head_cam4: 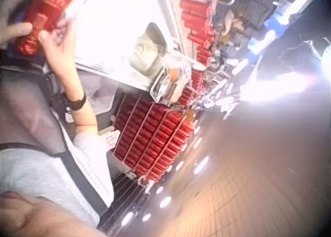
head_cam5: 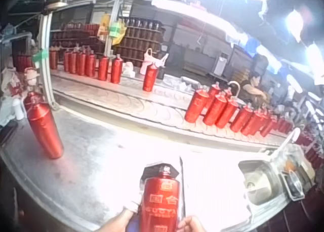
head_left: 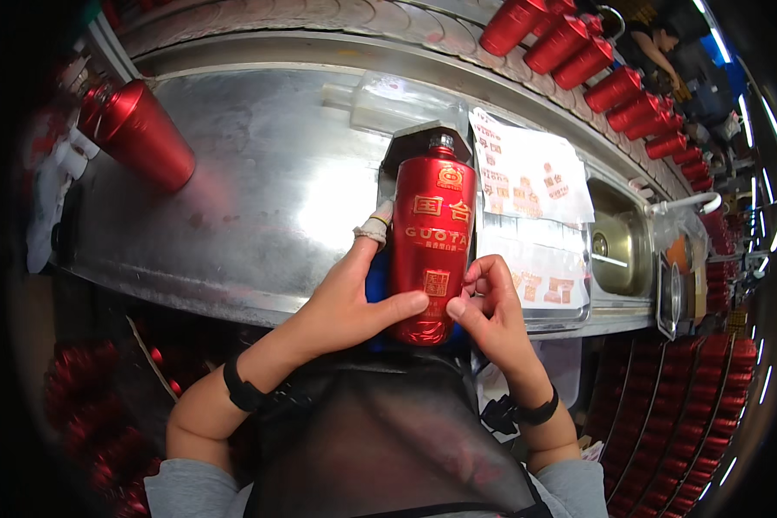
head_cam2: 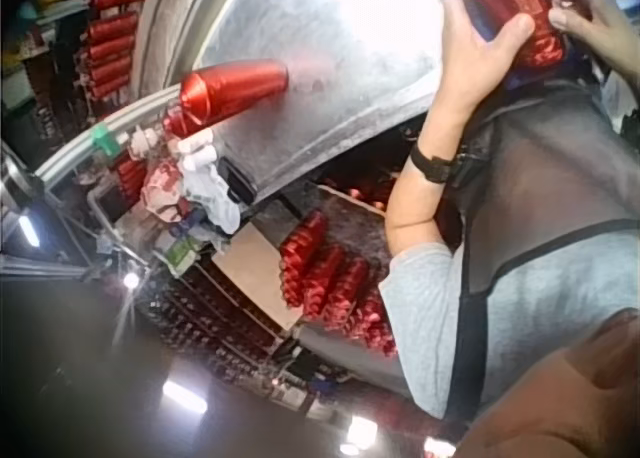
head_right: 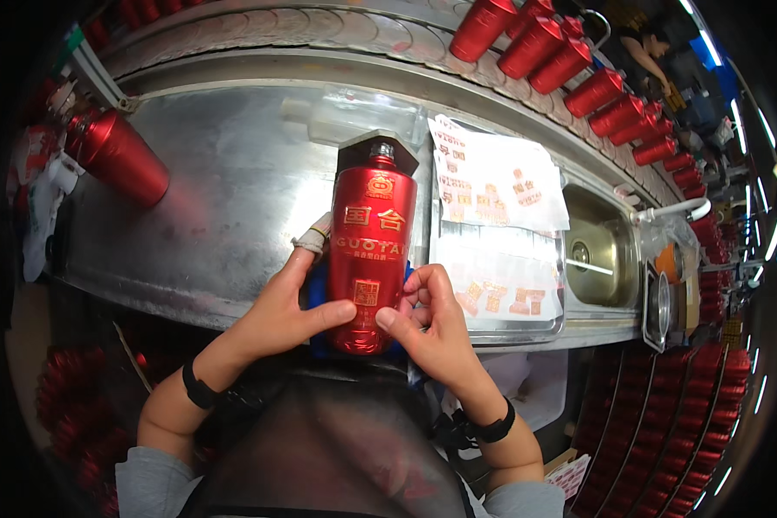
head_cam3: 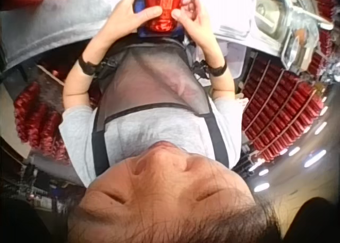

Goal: Applying adhesive labels to red metal bottles on a fabrication assembly line.

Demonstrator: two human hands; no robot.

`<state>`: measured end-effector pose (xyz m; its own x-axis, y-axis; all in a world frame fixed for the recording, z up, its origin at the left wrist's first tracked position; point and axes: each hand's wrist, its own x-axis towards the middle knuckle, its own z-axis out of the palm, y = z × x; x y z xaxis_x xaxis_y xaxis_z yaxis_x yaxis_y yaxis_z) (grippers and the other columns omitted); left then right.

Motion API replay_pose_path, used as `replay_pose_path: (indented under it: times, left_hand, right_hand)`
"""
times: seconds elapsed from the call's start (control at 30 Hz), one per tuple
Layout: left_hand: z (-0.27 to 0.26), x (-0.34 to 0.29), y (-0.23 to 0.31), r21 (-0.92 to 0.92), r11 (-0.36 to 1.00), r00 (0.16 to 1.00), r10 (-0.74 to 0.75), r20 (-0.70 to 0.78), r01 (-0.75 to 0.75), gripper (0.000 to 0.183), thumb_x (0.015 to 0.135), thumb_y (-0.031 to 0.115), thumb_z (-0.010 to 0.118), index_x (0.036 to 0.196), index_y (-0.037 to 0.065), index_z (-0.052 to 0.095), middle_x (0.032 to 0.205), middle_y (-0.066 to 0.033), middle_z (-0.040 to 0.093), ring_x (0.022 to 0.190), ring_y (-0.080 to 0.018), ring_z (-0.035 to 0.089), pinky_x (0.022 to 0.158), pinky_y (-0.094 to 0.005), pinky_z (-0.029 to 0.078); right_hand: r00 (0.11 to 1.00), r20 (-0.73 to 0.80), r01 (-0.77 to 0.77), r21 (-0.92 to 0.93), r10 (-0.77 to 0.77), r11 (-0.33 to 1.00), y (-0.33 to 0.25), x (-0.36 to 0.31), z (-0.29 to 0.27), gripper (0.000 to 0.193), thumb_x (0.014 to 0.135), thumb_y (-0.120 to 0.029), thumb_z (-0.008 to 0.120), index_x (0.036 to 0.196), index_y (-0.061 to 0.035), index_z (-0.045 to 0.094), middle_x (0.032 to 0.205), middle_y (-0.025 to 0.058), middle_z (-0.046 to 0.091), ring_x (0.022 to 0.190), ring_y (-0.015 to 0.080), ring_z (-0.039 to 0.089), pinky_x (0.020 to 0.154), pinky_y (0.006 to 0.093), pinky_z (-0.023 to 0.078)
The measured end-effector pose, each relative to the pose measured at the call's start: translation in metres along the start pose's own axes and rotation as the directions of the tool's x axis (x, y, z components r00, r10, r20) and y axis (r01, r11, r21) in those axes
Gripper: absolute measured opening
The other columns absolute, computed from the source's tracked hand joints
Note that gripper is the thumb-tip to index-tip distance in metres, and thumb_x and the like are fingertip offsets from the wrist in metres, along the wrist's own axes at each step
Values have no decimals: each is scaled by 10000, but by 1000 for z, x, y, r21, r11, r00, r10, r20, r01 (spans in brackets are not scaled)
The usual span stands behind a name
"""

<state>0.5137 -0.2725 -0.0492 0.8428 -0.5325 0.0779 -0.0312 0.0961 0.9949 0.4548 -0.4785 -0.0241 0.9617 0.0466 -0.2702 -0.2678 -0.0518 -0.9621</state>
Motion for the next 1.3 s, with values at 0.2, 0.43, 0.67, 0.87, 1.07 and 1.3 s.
replay_pose_path:
  times: [0.2, 0.43, 0.67, 0.87, 1.07, 1.3]
  left_hand:
    - [11, 17, 11, -53, 998, 987, -34, -157, 26, 858, 838, 284, 712, 1452, -38, 205, 1347, -231, 461, 1273, -269, 451, 1047, -363, 361]
    - [-11, 5, 11, 18, 999, 981, -32, -191, 36, 815, 817, 252, 724, 1424, -30, 259, 1302, -219, 497, 1220, -273, 496, 1024, -374, 399]
    - [5, -8, -10, 180, 979, 996, -92, -11, 92, 915, 801, 299, 710, 1483, -6, 182, 1354, -294, 432, 1275, -410, 418, 1078, -419, 328]
    - [-1, -22, -12, 174, 984, 997, -12, -79, 25, 836, 774, 283, 715, 1405, -55, 283, 1184, -279, 559, 1105, -388, 566, 974, -415, 433]
    - [-7, -23, 4, 209, 976, 998, 62, -9, -59, 772, 804, 312, 652, 1443, 30, 321, 1447, -247, 356, 1342, -379, 358, 1105, -486, 263]
    - [-9, -30, 31, 571, 771, 959, 249, 135, -281, 429, 917, 314, 538, 1344, 278, 518, 1589, -182, 35, 1451, -431, 16, 1120, -612, -11]
  right_hand:
    - [983, -147, 105, -56, -112, 993, -10, 19, 9, 347, 829, -129, 745, 926, -77, 416, 771, -52, 459, 651, -23, 367, 546, 132, 313]
    - [987, -102, -119, 29, 121, 992, -14, 35, -2, 170, 900, -200, 636, 850, -67, 544, 693, -15, 536, 627, 68, 521, 520, 216, 401]
    - [845, -428, 304, -106, -319, 947, -37, -12, 6, 138, 836, -135, 616, 912, -72, 520, 814, -3, 518, 726, 91, 521, 694, 228, 437]
    - [968, 79, 251, -389, -239, 886, -87, -17, 42, 176, 925, -32, 610, 1073, -11, 517, 915, 44, 616, 795, 69, 547, 709, 198, 470]
    - [764, 270, 566, -717, -586, 407, -103, -22, 48, 122, 836, 57, 661, 928, -7, 614, 822, 73, 605, 760, 158, 585, 704, 268, 482]
    - [900, 54, 405, -472, -433, 783, -54, -49, 25, 176, 823, 110, 635, 947, -8, 594, 824, 36, 588, 737, 112, 551, 633, 233, 455]
